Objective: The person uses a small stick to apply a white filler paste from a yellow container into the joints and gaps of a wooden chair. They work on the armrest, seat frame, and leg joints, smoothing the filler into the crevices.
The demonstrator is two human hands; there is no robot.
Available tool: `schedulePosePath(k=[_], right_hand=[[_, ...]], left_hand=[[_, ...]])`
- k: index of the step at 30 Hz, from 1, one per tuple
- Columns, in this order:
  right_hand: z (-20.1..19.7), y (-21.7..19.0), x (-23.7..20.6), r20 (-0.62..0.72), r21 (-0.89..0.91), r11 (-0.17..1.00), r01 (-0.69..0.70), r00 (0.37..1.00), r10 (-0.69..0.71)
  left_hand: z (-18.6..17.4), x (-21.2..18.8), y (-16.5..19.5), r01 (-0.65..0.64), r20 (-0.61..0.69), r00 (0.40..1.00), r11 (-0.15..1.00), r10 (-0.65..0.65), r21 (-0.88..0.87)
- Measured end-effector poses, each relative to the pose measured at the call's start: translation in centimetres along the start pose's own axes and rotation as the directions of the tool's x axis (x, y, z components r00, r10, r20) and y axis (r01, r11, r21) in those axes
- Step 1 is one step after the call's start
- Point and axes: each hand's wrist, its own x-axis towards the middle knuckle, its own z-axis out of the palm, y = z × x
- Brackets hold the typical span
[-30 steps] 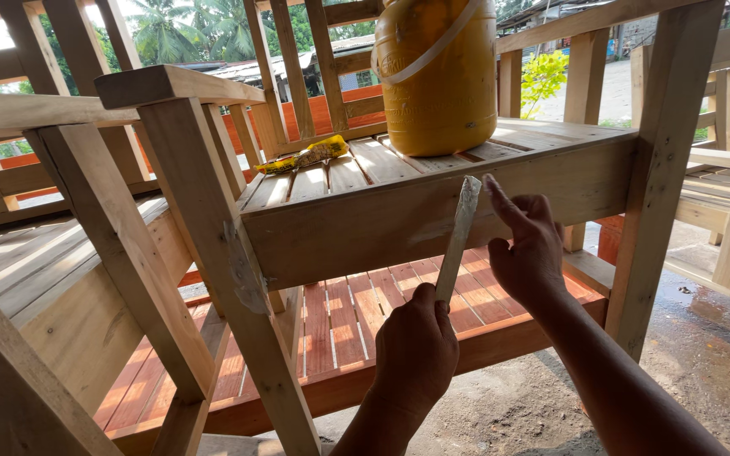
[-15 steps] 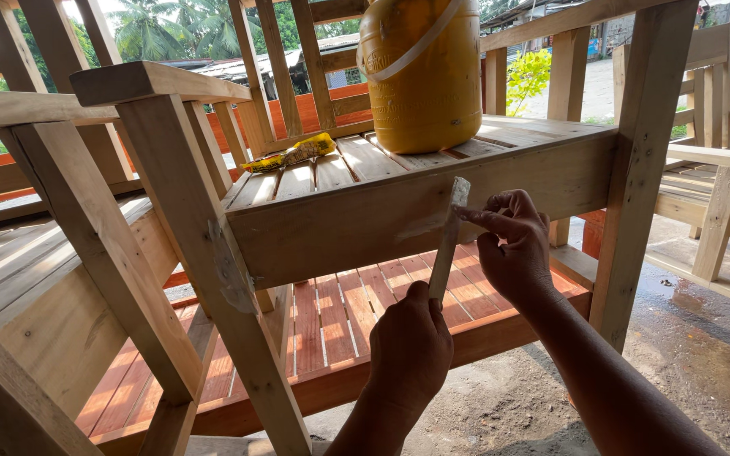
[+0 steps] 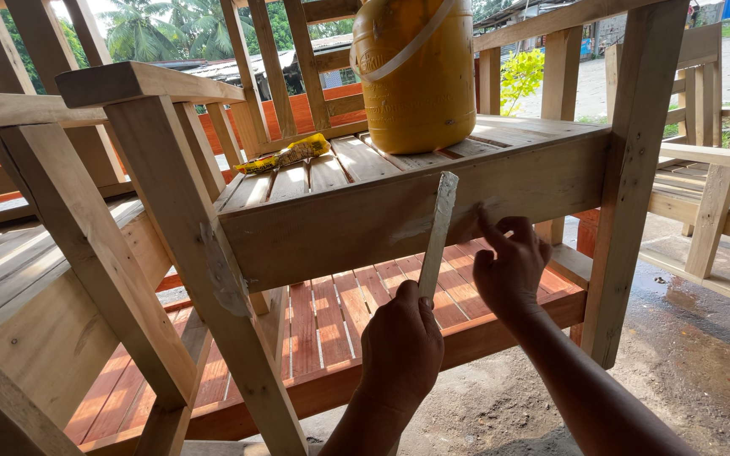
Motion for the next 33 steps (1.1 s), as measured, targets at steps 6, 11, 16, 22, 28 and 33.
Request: schedulePosePath(k=[6,11,16,22,28,33], right_hand=[[-0.8,0.9,0.2,0.018,-0.142,0.989,-0.040,0.999,0.043],[0.1,0.0,-0.1,-0.005,-0.145,0.988,-0.053,0.999,0.053],[-0.2,1.0,-0.3,-0.022,-0.124,0.992,0.031,0.999,-0.035],[0.0,1.1,1.1,-0.021,-0.122,0.993,0.001,1.000,-0.004],[0.5,-2.6,-1.5,0.091,-0.117,0.985,0.124,0.989,-0.114],[0.3,-1.6,-1.6,0.054,-0.161,0.975,0.153,0.988,-0.146]], left_hand=[[-0.5,0.1,0.1,0.000,-0.017,1.000,1.000,0.000,0.000],[-0.9,0.0,0.2,0.027,0.001,1.000,1.000,-0.027,-0.011],[-0.4,0.1,0.2,-0.021,-0.034,0.999,0.999,0.020,-0.034],[-0.1,0.1,0.2,-0.008,-0.021,1.000,1.000,0.008,0.000],[-0.1,0.2,0.2,-0.014,-0.020,1.000,1.000,0.013,-0.020],[-0.4,-0.1,0.2,-0.026,-0.043,0.999,1.000,0.025,-0.018]])
